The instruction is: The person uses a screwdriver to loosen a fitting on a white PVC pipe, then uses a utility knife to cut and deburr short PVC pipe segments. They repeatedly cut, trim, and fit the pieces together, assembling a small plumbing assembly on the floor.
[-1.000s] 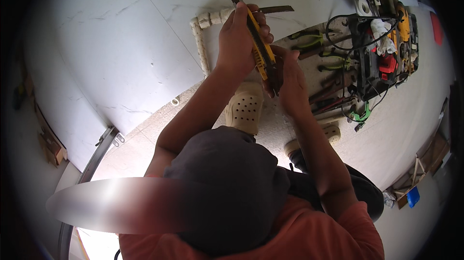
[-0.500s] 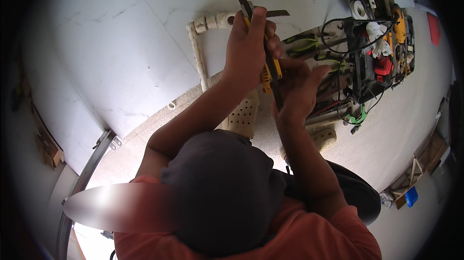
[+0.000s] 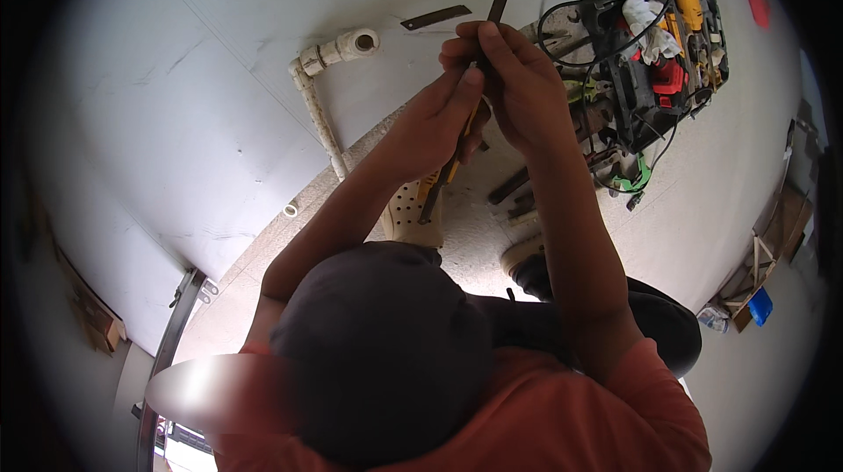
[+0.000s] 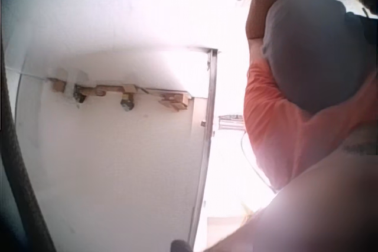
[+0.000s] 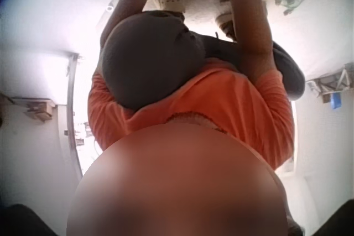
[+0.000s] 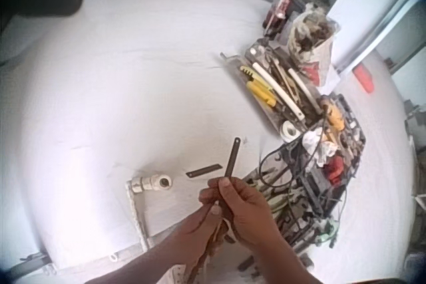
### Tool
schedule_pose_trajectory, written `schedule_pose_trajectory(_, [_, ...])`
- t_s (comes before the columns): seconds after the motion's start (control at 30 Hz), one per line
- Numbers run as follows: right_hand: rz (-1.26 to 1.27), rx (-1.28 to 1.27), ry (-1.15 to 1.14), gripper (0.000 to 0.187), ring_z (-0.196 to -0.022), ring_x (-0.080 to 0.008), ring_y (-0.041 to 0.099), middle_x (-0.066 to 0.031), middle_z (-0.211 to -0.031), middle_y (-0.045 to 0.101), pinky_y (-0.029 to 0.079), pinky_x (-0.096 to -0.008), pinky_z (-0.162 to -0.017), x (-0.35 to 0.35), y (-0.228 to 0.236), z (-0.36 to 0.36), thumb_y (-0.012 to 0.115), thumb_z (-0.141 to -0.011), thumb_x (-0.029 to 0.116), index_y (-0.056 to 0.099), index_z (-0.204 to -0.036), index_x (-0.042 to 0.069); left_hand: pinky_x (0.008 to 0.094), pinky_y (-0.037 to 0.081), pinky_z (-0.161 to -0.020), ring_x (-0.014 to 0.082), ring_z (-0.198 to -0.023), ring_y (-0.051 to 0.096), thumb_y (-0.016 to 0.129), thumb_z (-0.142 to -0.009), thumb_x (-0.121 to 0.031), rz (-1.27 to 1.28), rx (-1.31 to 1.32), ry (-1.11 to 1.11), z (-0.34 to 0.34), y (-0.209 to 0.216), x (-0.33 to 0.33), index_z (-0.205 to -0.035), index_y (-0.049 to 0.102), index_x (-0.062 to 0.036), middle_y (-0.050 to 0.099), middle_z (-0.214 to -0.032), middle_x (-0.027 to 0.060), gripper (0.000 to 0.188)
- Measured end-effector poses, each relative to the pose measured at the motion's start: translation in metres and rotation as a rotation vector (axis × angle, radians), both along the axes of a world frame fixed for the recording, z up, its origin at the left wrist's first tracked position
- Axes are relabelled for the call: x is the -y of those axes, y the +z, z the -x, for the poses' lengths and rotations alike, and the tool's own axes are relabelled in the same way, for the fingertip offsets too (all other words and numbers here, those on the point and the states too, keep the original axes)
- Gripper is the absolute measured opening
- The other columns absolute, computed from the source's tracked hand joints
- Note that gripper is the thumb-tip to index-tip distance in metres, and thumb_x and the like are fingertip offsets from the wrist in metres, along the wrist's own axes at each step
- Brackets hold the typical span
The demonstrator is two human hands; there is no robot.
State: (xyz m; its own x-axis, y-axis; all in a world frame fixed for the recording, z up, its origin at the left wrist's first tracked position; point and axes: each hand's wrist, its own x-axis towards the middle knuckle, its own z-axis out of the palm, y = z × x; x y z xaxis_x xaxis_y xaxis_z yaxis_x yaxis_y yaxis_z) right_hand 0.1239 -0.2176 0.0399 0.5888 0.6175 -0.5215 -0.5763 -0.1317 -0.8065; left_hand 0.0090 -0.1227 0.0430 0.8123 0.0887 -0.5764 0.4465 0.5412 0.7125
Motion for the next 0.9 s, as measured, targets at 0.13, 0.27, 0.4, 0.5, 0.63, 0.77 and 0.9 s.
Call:
schedule_pose_trajectory(0.13, [0.039,-0.148,-0.097,0.036,-0.096,-0.0193,0.07,-0.0121,-0.101,0.073,0.057,-0.0324,-0.085,-0.001,-0.004,0.007,0.056,-0.107,0.03,0.064,-0.119,-0.004,0.0281,0.047,-0.053,0.01,-0.058,0.055,0.035,-0.113,-0.037,-0.042,-0.088,0.02,0.0,-0.005,0.014,-0.114,0.05,-0.005,0.054,-0.076,0.0018,0.036])
schedule_pose_trajectory(0.27, [0.064,-0.198,-0.214,0.038,-0.093,-0.0191,0.07,-0.0121,-0.099,0.073,0.058,-0.0331,-0.083,-0.004,-0.013,0.016,0.055,-0.108,0.03,0.063,-0.118,-0.005,0.0277,0.046,-0.054,0.0097,-0.059,0.053,0.035,-0.113,-0.035,-0.066,-0.132,-0.029,0.001,-0.007,0.015,-0.119,0.05,-0.0062,0.054,-0.077,0.0013,0.032])
schedule_pose_trajectory(0.4, [0.066,-0.193,-0.225,0.036,-0.093,-0.0193,0.068,-0.0093,-0.095,0.069,0.057,-0.0325,-0.083,-0.009,-0.017,0.021,0.056,-0.107,0.032,0.063,-0.118,-0.003,0.0261,0.045,-0.055,0.0084,-0.06,0.05,0.035,-0.114,-0.036,-0.137,-0.12,-0.025,0.002,-0.006,0.015,-0.126,0.053,-0.0074,0.054,-0.079,-0.0001,0.036])
schedule_pose_trajectory(0.5, [0.034,-0.212,-0.257,0.036,-0.093,-0.0193,0.068,-0.007,-0.093,0.066,0.057,-0.0322,-0.082,-0.01,-0.017,0.023,0.057,-0.107,0.033,0.063,-0.118,-0.001,0.0256,0.044,-0.054,0.008,-0.06,0.049,0.034,-0.114,-0.036,-0.095,-0.127,0.008,0.0,-0.006,0.016,-0.125,0.053,-0.0084,0.054,-0.078,-0.0004,0.035])
schedule_pose_trajectory(0.63, [-0.076,-0.24,-0.308,0.035,-0.082,-0.018,0.068,-0.0074,-0.085,0.065,0.056,-0.0337,-0.074,-0.006,-0.018,0.025,0.052,-0.109,0.031,0.064,-0.11,-0.002,0.0251,0.044,-0.053,0.0078,-0.06,0.048,0.033,-0.114,-0.036,-0.022,-0.147,0.035,0.001,-0.006,0.019,-0.125,0.053,-0.0094,0.054,-0.079,-0.0002,0.035])
schedule_pose_trajectory(0.77, [0.103,-0.3,-0.299,0.035,-0.077,-0.0197,0.068,-0.007,-0.084,0.063,0.057,-0.0351,-0.071,-0.002,-0.021,0.022,0.053,-0.108,0.032,0.063,-0.111,-0.002,0.0253,0.044,-0.053,0.0078,-0.06,0.047,0.033,-0.114,-0.038,0.033,-0.167,0.055,0.005,-0.005,0.028,-0.123,0.052,-0.0092,0.054,-0.083,0.0002,0.036])
schedule_pose_trajectory(0.9, [0.083,-0.322,-0.299,0.035,-0.074,-0.0209,0.068,-0.0077,-0.086,0.063,0.058,-0.0347,-0.069,-0.004,-0.024,0.017,0.053,-0.108,0.032,0.062,-0.111,-0.002,0.026,0.044,-0.054,0.0084,-0.06,0.048,0.033,-0.114,-0.041,0.009,-0.133,0.041,0.006,-0.009,0.028,-0.118,0.052,-0.0088,0.054,-0.086,0.0009,0.037])
